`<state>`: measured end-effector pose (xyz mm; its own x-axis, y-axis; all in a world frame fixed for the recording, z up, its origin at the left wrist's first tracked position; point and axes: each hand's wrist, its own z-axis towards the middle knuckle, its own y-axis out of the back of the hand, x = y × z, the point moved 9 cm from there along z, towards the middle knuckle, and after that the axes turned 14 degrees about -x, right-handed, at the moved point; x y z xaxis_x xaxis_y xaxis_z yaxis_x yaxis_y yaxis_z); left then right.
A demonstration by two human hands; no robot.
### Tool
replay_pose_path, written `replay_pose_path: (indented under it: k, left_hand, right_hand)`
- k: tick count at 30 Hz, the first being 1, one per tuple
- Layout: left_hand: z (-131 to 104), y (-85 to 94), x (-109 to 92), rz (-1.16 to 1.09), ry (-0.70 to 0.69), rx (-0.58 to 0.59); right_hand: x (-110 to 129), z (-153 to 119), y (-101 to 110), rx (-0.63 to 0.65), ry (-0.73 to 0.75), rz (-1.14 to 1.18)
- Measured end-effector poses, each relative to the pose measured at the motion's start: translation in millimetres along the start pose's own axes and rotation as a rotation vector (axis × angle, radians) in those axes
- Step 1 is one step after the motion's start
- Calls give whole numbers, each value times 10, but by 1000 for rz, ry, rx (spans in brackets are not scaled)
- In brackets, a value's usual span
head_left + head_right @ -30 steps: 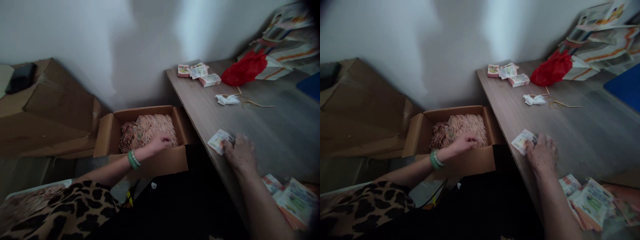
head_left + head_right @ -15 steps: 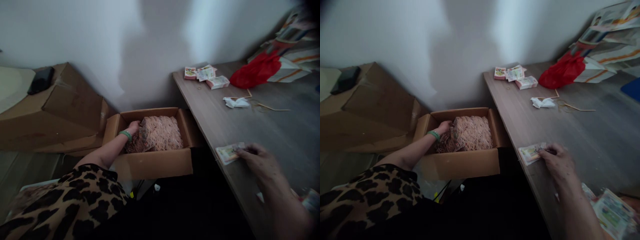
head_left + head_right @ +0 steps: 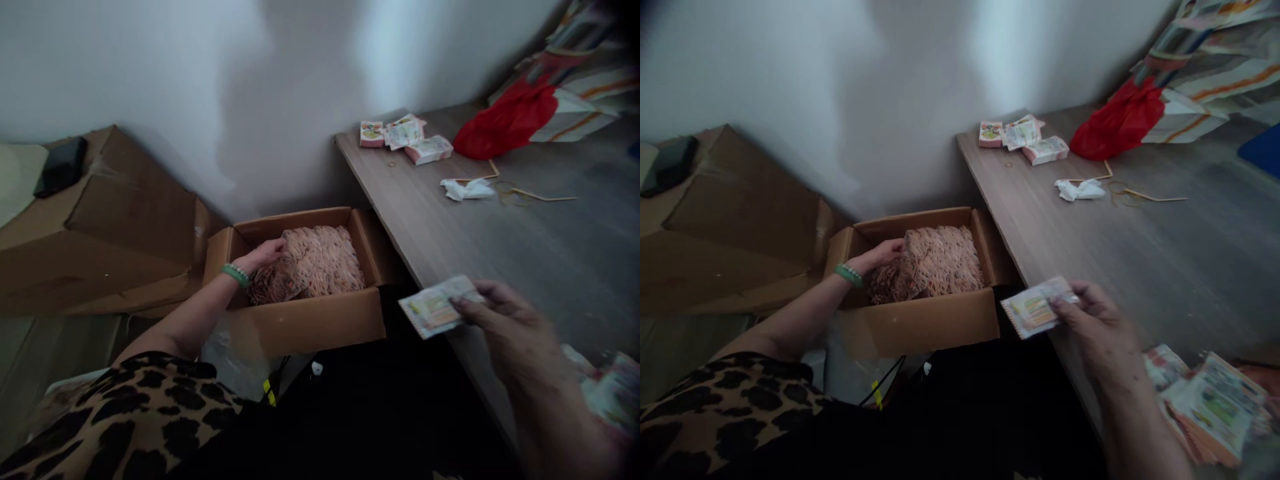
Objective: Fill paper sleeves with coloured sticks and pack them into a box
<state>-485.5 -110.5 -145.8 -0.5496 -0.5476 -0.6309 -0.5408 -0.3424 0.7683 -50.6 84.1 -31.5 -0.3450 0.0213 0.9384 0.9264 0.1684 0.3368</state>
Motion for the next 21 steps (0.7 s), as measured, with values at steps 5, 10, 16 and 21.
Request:
replay_pose_path:
  k: [5, 10, 16, 21]
  left_hand:
    - [-296, -153, -1047, -187, -283, 117]
    - [-895, -578, -2061, -479, -467, 386]
    - [-1127, -908, -2153, -927, -126, 270]
    - [-1186, -1138, -2028, -966, -2, 420]
  right_hand:
    - [274, -487, -883, 359, 60, 104]
    - [547, -663, -1183, 422, 366, 114]
    - [60, -564, -957, 379, 215, -9]
    - [-16, -535, -779, 167, 283, -94]
